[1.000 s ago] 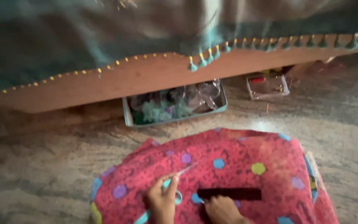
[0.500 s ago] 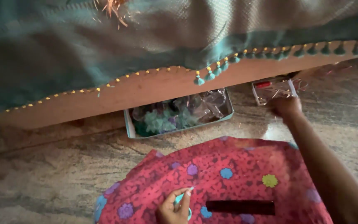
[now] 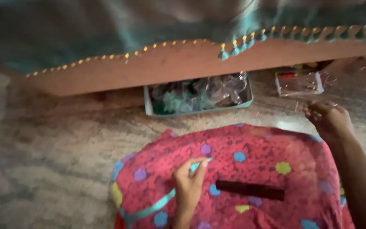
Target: Sewing and attaching decorative light-blue tassels to the edge of a teal and gold fabric garment.
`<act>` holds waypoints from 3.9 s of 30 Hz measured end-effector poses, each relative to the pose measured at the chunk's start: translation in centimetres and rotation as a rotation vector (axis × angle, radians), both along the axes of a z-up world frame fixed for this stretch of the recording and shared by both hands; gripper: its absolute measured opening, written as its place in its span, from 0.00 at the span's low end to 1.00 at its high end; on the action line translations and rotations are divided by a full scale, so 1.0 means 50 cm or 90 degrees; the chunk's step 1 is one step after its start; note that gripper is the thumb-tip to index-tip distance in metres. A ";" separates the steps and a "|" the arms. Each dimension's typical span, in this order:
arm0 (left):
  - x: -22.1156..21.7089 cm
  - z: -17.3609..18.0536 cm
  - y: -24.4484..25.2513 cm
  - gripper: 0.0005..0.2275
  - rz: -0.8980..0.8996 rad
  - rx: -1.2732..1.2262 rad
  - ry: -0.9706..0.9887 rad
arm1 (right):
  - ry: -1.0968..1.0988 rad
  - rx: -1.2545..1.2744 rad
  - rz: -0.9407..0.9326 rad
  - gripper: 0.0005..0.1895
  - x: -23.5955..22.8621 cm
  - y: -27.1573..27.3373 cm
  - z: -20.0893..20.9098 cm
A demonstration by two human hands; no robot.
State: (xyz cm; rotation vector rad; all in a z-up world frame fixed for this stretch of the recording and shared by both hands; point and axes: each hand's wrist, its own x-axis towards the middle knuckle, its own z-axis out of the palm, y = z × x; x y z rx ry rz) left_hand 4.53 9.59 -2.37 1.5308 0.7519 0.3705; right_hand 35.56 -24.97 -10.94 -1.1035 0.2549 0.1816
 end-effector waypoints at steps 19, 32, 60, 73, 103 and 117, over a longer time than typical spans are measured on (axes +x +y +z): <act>-0.051 0.151 -0.106 0.08 -0.146 -0.039 -0.167 | -0.208 -0.242 0.356 0.06 -0.477 0.256 0.303; -0.066 0.175 -0.125 0.05 -0.189 -0.073 -0.205 | -0.208 -0.171 0.315 0.01 -0.501 0.214 0.279; -0.046 0.108 -0.172 0.04 0.011 -0.384 -0.290 | -0.077 0.010 0.214 0.04 -0.552 0.288 0.259; -0.048 0.109 -0.167 0.06 -0.017 -0.496 -0.284 | -0.035 0.046 0.221 0.03 -0.566 0.286 0.230; -0.035 0.172 -0.096 0.14 -0.315 0.215 -0.184 | 0.031 -0.108 0.452 0.07 -0.439 0.234 0.277; -0.019 0.154 -0.087 0.10 -0.391 0.239 -0.168 | 0.123 -0.192 0.514 0.06 -0.429 0.239 0.234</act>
